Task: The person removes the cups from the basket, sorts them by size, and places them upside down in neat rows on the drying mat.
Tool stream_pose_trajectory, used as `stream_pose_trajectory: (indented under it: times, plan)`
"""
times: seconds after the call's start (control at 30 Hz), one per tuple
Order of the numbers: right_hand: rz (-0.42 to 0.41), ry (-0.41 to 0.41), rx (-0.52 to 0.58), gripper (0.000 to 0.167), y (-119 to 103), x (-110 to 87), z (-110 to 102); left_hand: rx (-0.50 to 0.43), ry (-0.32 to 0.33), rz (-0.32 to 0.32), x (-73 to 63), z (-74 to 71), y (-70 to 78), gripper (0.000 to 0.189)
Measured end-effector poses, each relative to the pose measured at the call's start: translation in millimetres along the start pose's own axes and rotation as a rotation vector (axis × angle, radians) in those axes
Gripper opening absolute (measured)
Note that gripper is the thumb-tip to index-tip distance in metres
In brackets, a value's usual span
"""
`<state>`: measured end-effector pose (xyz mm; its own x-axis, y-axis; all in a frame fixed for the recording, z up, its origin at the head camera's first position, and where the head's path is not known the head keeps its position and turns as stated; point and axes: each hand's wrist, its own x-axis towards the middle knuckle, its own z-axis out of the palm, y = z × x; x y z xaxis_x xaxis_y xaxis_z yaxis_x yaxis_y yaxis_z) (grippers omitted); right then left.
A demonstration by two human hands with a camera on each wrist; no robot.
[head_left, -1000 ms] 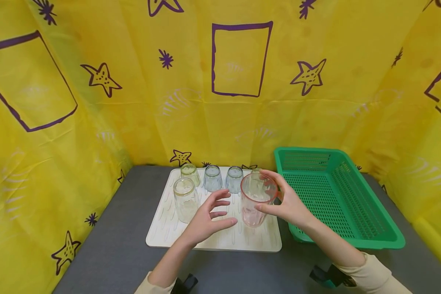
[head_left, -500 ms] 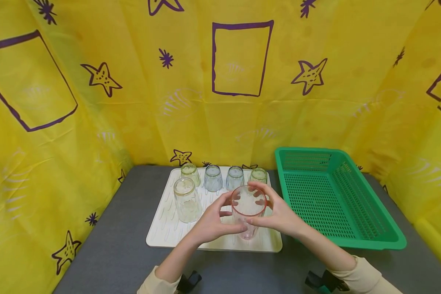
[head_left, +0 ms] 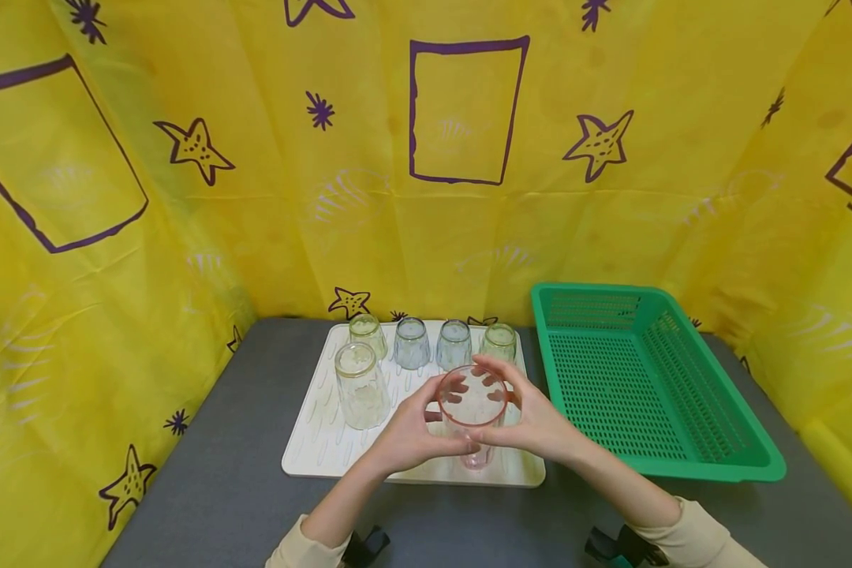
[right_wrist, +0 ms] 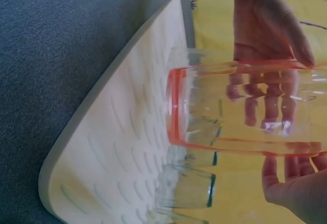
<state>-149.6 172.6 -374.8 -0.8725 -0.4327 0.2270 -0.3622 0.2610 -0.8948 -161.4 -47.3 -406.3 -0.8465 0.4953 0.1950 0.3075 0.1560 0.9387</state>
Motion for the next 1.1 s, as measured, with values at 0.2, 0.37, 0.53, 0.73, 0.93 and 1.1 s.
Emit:
stream_pose_trajectory:
  times: [0.2, 0.37, 0.53, 0.73, 0.93, 1.1]
  plan:
    - [-0.012, 0.013, -0.002, 0.087, 5.1, -3.2, -1.9, -0.055, 0.044, -0.038, -1.5, -0.2, -0.4, 0.076]
    - [-0.012, 0.024, -0.009, 0.084, 15.7, -7.3, -3.3, -0.222, 0.093, -0.056, -2.3, 0.8, -1.4, 0.075]
    - [0.015, 0.021, -0.011, 0.083, 22.3, -11.9, -2.5, -0.385, 0.126, -0.049, -2.7, 3.4, -2.9, 0.074]
    - [0.078, 0.019, 0.002, 0.081, 25.9, -15.4, 0.2, -0.528, 0.158, -0.045, -4.5, 7.1, -4.4, 0.073]
    - [0.145, -0.033, 0.240, 0.078, 27.5, -16.9, 4.5, -0.640, 0.130, -0.030, -6.0, 10.0, -3.3, 0.071]
    - [0.131, -0.037, 0.300, 0.075, 27.5, -17.1, 6.1, -0.677, 0.114, -0.023, -7.2, 10.5, -2.0, 0.067]
